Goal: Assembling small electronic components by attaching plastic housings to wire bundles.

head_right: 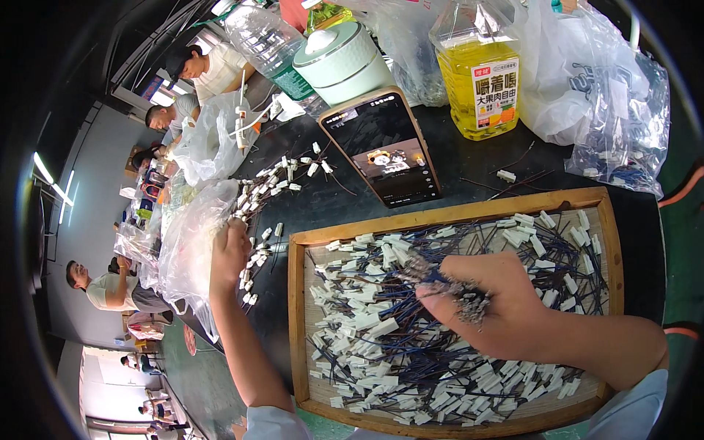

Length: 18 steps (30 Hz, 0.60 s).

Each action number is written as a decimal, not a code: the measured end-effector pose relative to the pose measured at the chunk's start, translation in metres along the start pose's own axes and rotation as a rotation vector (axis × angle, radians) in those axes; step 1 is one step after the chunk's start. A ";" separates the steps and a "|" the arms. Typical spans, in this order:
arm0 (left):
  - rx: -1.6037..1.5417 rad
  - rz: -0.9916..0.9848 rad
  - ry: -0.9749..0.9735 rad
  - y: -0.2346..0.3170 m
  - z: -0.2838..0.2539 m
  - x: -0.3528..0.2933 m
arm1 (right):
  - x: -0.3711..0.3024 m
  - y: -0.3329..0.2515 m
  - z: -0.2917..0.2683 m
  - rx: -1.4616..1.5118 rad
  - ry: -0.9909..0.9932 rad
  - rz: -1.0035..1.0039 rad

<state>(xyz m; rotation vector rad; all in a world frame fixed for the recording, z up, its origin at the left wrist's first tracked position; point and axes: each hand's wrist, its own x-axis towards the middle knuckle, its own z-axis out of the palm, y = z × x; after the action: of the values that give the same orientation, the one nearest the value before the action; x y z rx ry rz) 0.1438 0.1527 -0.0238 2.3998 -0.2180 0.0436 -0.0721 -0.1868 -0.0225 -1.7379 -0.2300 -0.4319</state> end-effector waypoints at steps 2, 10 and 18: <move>-0.042 -0.078 0.043 0.003 -0.007 -0.002 | 0.001 -0.001 -0.012 -0.038 -0.180 0.204; 0.094 0.189 -0.231 0.012 -0.004 0.012 | -0.015 -0.015 -0.022 0.043 0.038 0.249; 0.381 0.080 -0.216 -0.018 -0.012 -0.015 | -0.015 0.008 -0.012 0.216 0.166 0.172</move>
<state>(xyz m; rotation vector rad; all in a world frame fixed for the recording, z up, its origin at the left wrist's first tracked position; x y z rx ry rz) 0.1324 0.1762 -0.0286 2.7748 -0.4407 -0.1505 -0.0850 -0.1988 -0.0340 -1.4879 -0.0070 -0.4072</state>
